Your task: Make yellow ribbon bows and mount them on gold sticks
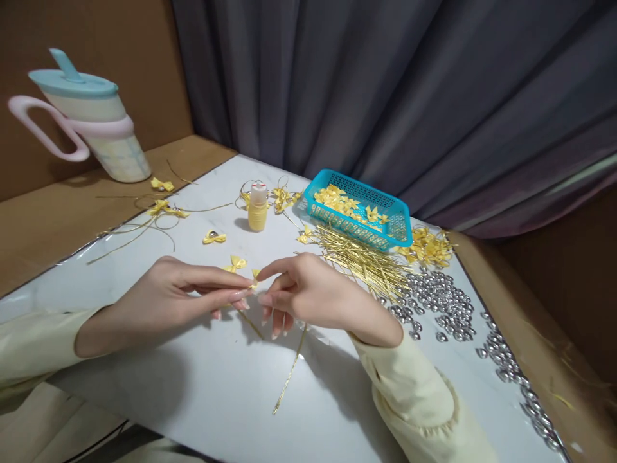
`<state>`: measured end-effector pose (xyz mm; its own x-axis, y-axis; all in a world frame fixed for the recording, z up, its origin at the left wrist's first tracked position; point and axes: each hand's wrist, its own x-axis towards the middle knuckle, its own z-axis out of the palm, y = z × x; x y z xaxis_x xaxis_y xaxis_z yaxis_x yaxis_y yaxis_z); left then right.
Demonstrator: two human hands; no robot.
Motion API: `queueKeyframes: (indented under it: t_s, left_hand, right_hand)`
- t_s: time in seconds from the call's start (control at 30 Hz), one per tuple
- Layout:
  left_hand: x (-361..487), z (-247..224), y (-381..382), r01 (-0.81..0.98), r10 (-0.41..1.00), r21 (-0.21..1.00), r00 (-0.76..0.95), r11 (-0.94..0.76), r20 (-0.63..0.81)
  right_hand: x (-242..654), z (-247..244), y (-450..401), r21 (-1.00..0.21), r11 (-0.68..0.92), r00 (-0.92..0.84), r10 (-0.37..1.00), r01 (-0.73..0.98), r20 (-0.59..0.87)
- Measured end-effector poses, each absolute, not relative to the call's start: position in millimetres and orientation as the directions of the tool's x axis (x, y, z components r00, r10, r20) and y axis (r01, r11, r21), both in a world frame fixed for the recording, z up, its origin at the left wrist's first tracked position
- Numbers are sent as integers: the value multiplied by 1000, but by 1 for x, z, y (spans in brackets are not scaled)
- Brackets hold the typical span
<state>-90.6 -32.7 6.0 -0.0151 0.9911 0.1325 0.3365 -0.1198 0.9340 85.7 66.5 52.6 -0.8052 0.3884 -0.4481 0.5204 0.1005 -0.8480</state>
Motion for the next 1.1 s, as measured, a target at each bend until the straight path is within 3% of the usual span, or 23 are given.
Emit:
queueKeyframes:
  t_s: [0.13, 0.3, 0.4, 0.47, 0.6, 0.73, 0.9, 1.1]
  left_hand:
    - [-90, 10, -33, 323, 992, 939, 0, -119, 126]
    - [-89, 13, -33, 324, 996, 944, -30, -65, 79]
    - [-91, 9, -32, 427, 985, 894, -35, -136, 167]
    - [-92, 4, -32, 555, 946, 791, -20, -258, 322]
    - [-96, -7, -33, 764, 771, 434, 129, -478, 624]
    - [-100, -11, -35, 803, 703, 259, 255, -536, 664]
    - [-101, -10, -36, 790, 683, 214, 319, -575, 657]
    - [-97, -7, -33, 775, 687, 292, 238, -560, 686]
  right_hand:
    - [84, 49, 71, -862, 75, -835, 303, 502, -460]
    - [92, 62, 71, -858, 88, -799, 423, 506, -428]
    - [99, 73, 67, -850, 155, -785, 492, 504, -376]
    - [101, 78, 64, -846, 183, -779, 521, 502, -349]
    - [98, 77, 60, -839, 211, -784, 522, 501, -336]
    - [91, 68, 60, -829, 215, -787, 501, 516, -360]
    - [86, 61, 61, -825, 198, -782, 490, 529, -384]
    - [85, 63, 60, -816, 192, -765, 512, 544, -390]
